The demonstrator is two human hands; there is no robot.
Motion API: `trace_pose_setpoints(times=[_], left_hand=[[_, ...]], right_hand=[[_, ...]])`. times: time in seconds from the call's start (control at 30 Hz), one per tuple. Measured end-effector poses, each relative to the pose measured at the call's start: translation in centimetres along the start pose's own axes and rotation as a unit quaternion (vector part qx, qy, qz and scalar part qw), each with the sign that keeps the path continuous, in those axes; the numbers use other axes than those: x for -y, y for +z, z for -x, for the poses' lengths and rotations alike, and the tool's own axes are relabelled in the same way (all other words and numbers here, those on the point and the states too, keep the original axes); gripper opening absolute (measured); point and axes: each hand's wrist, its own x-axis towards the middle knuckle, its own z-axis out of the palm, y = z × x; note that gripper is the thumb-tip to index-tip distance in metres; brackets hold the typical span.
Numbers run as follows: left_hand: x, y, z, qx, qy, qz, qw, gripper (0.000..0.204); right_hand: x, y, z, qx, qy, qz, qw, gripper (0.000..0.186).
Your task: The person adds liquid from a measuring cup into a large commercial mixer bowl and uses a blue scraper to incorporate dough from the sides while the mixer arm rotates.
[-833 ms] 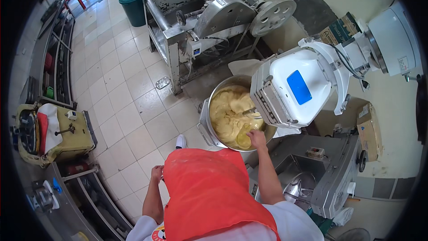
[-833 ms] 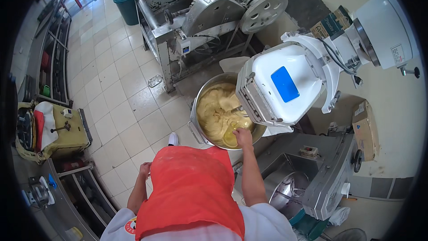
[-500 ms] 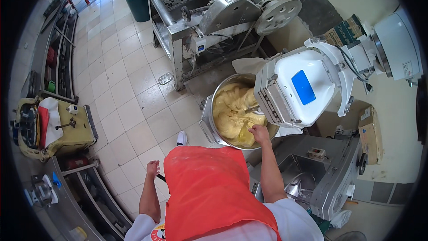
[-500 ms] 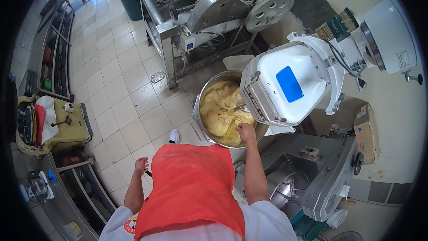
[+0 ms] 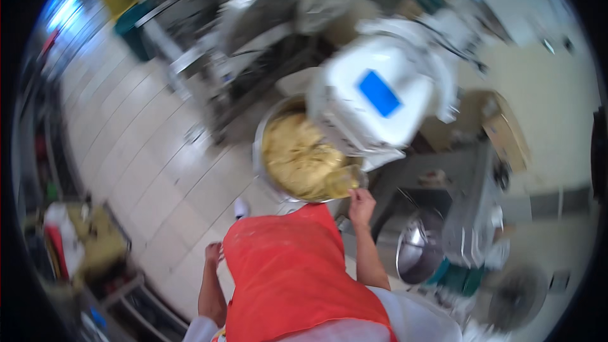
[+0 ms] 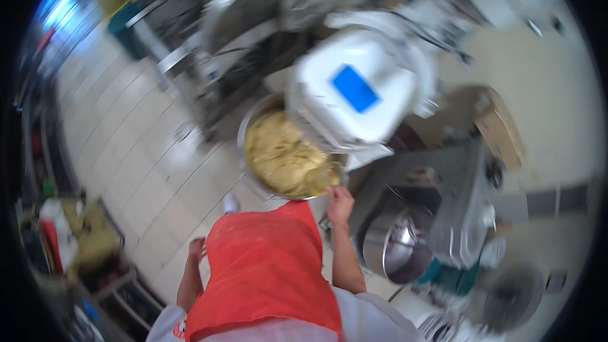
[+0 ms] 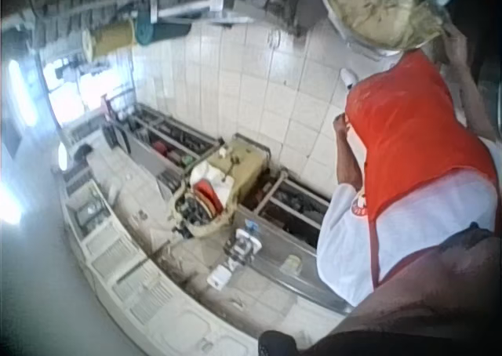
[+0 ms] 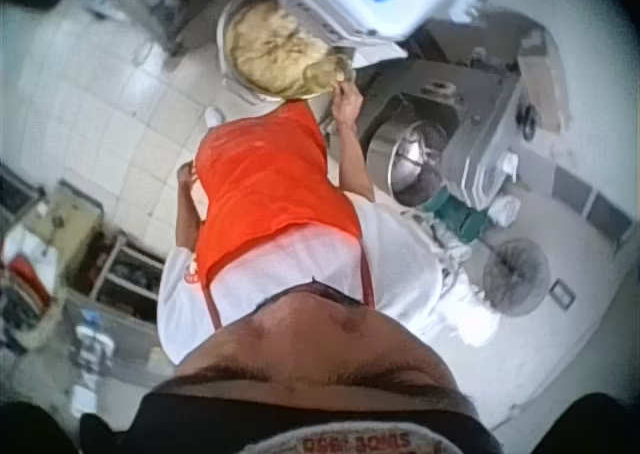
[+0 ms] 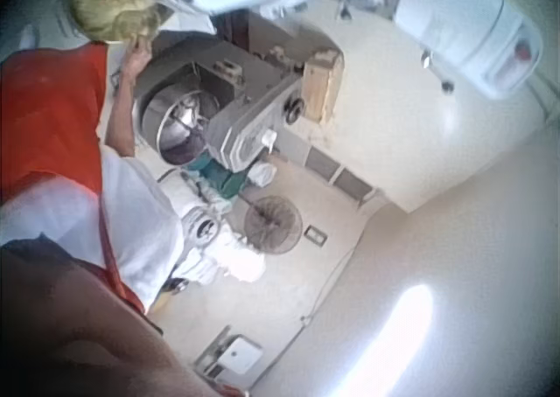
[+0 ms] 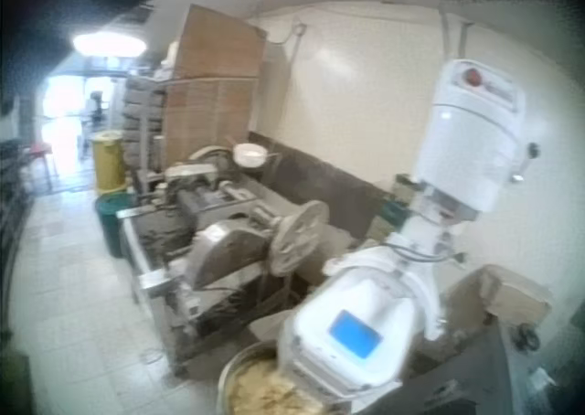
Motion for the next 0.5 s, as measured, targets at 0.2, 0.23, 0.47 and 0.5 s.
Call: trace_pose_setpoints(times=[0.2, 0.23, 0.47, 0.5], left_hand=[[-0.2, 0.1, -3.6, 0.036, -0.051, -0.060, 0.996, 0.044], [-0.9, 0.8, -3.6, 0.037, -0.048, -0.069, 0.996, 0.044], [-6.4, 6.2, -3.3, 0.063, -0.008, -0.166, 0.984, 0.046], [-7.0, 7.1, -3.1, 0.071, 0.001, -0.175, 0.982, 0.046]], right_hand=[[0.0, -6.3, -0.9, -0.069, 0.035, 0.061, 0.995, 0.018], [-0.5, -8.2, -0.9, -0.092, 0.045, 0.078, 0.992, 0.019], [-5.0, -24.5, -1.0, -0.226, 0.050, 0.188, 0.954, 0.013], [-5.9, -27.1, -1.0, -0.259, 0.050, 0.194, 0.945, 0.010]])
